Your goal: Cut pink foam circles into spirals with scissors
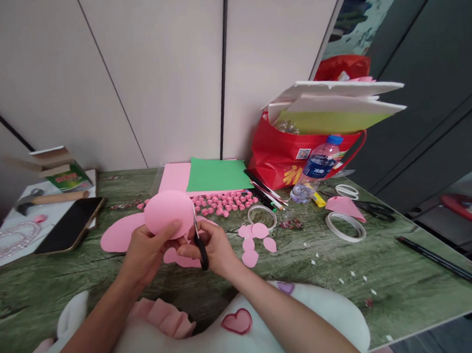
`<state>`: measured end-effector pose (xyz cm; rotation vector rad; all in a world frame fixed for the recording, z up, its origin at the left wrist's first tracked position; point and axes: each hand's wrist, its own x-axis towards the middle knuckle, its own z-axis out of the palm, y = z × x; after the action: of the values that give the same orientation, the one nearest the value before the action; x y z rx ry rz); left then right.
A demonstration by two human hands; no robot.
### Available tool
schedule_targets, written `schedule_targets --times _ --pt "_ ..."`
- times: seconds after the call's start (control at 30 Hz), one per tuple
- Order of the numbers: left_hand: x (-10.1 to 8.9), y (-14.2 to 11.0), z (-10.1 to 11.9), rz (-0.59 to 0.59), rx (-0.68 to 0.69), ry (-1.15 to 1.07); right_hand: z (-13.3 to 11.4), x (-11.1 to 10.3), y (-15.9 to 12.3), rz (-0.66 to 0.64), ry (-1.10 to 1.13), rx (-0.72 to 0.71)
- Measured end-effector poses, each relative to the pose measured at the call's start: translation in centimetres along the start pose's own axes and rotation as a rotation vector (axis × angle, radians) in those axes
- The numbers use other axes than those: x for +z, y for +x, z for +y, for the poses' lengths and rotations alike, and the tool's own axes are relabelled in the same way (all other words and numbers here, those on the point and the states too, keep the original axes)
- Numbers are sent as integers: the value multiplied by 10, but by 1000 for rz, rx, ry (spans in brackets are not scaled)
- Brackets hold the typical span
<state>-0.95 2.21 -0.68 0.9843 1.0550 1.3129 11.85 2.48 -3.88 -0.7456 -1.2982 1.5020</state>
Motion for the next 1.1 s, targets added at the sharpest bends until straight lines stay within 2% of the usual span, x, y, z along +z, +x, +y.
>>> schedule_targets --times 0.2,0.4,0.7,0.97,1.1 --pt "1 1 3 -38 -10 -77 2 -1 0 13 -43 60" --pt "2 0 2 -63 -37 -95 3 1 0 27 -24 56" --pt "1 0 -5 -116 -87 25 3 3 1 84 4 32" --pt "1 1 -9 -42 -55 42 2 8 -2 29 36 38" --pt "2 2 -9 -4 -63 100 5 7 -1 29 39 -3"
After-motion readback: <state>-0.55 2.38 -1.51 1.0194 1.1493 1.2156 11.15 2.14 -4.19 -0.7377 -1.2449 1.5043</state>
